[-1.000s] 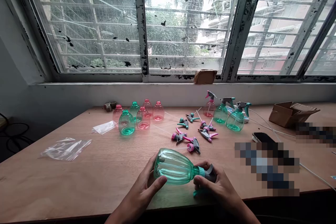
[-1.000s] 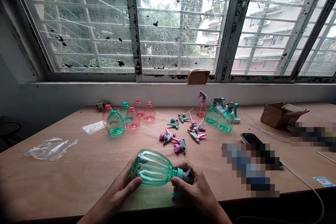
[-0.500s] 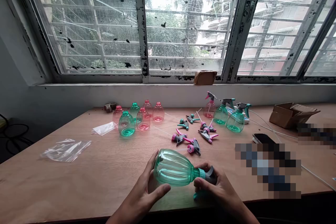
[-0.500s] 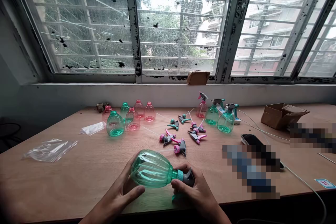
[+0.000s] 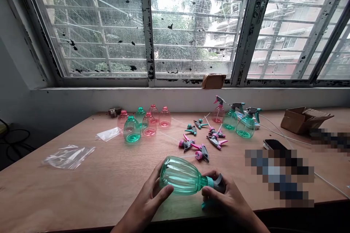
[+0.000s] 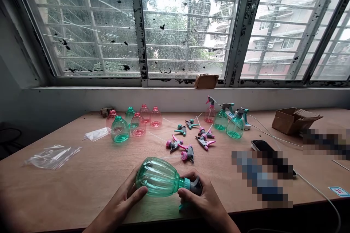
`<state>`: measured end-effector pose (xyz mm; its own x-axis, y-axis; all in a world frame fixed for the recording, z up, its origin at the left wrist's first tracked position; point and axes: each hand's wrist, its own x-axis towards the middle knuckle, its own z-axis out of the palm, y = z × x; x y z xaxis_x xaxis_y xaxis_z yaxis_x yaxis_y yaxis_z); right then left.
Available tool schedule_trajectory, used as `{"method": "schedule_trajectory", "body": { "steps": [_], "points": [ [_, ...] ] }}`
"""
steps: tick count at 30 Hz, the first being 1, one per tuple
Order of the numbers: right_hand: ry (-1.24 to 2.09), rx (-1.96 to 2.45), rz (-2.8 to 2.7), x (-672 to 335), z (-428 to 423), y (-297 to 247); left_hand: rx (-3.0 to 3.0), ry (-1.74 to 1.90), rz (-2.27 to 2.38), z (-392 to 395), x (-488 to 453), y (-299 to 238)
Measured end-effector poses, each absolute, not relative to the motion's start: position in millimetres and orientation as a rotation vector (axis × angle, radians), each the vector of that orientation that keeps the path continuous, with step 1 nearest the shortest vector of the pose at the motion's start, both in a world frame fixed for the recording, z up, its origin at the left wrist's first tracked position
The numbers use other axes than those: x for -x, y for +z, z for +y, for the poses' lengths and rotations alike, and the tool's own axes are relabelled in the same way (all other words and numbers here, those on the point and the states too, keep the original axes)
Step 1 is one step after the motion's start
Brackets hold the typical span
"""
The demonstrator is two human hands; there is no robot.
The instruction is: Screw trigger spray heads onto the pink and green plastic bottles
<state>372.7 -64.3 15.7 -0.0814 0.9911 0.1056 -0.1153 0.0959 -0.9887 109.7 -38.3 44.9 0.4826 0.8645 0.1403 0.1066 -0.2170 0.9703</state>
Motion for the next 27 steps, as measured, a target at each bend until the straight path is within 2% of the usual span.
{"method": "schedule_trajectory", "body": {
  "steps": [15, 27],
  "points": [
    [1.26, 0.988, -1.217, -372.8, -65.4, 15.6, -1.713, 0.973, 0.926, -37.7, -110.2, 44.1],
    [1.227, 1.007, -1.235, -372.5, -65.5, 19.7, -1.632, 0.899, 0.863, -39.6, -109.4, 41.5]
  ]
}}
